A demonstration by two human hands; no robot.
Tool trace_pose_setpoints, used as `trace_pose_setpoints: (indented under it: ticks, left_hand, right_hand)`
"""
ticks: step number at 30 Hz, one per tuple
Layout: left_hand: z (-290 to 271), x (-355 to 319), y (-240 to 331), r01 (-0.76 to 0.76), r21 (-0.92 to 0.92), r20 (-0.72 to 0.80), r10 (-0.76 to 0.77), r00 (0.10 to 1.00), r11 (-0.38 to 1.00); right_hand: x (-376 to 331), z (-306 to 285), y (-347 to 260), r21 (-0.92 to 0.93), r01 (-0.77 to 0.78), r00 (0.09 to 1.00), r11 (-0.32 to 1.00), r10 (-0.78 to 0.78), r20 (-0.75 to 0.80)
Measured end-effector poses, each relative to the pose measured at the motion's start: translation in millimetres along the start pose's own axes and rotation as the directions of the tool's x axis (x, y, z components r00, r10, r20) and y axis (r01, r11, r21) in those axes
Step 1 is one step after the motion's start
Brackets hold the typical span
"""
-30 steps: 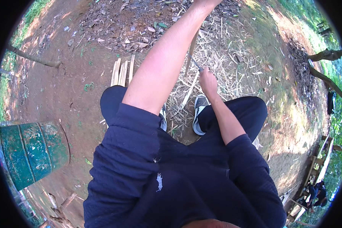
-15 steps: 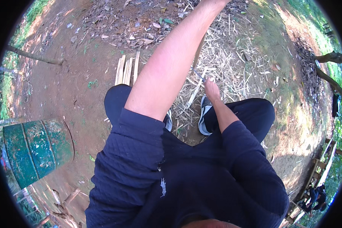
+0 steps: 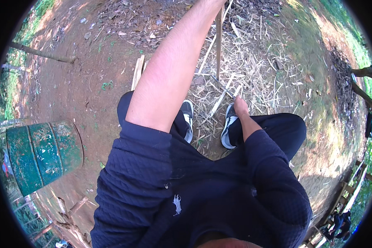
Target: The person shaves a long piece of wood with a machete to smooth the surface, frequently turning the wood over and checking the progress by hand.
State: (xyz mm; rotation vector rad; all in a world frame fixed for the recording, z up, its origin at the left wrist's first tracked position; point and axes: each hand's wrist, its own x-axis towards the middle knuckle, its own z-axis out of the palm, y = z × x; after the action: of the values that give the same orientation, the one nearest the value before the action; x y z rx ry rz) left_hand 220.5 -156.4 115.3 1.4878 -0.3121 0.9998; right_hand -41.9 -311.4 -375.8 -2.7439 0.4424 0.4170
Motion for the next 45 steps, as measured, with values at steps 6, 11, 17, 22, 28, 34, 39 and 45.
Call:
trace_pose_setpoints:
  ticks: [6, 11, 17, 22, 28, 34, 39, 45]
  left_hand:
    - [-25.8, 7.0, -6.8, 0.035, 0.065, -0.045, -0.032, 0.998, 0.997]
    - [-62.2, 58.8, -21.9, 0.41, -0.215, -0.128, -0.442, 0.888, 0.886]
    - [-196.5, 135.0, -30.2, 0.471, -0.467, -0.003, -0.533, 0.846, 0.749]
    - [-288.8, 103.9, -1.4, 0.408, -0.629, -0.247, -0.668, 0.702, 0.662]
    - [-330.2, 9.9, -16.2, 0.3, -0.85, -0.284, -0.858, 0.428, 0.432]
    - [-303.6, -41.9, -17.9, 0.222, -0.934, -0.144, -0.865, 0.481, 0.279]
    - [-273.4, -48.4, -3.4, 0.238, -0.937, -0.026, -0.733, 0.68, 0.254]
    - [-252.1, -63.9, 6.0, 0.294, -0.936, 0.099, -0.659, 0.746, 0.193]
  right_hand:
    - [-9.4, -30.8, -31.9, 0.095, 0.265, 0.963, 0.96, -0.258, -0.079]
    - [32.8, -106.5, -41.3, -0.01, 0.347, 0.937, 0.938, -0.347, -0.044]
    - [14.6, -284.6, -115.5, -0.504, 0.48, 0.877, 0.718, -0.407, 0.256]
    - [-74.7, -386.8, -114.9, -0.421, 0.107, 0.968, 0.901, 0.002, 0.251]
    - [-110.4, -417.2, -34.4, 0.125, 0.081, 0.991, 0.989, -0.066, -0.119]
    - [-88.4, -375.1, -58.0, 0.353, 0.347, 0.713, 0.869, 0.0, -0.701]
    - [-89.2, -349.7, -134.0, 0.43, 0.517, 0.715, 0.74, -0.097, -0.693]
    - [-86.8, -302.2, -196.6, 0.375, 0.45, 0.882, 0.811, -0.338, -0.327]
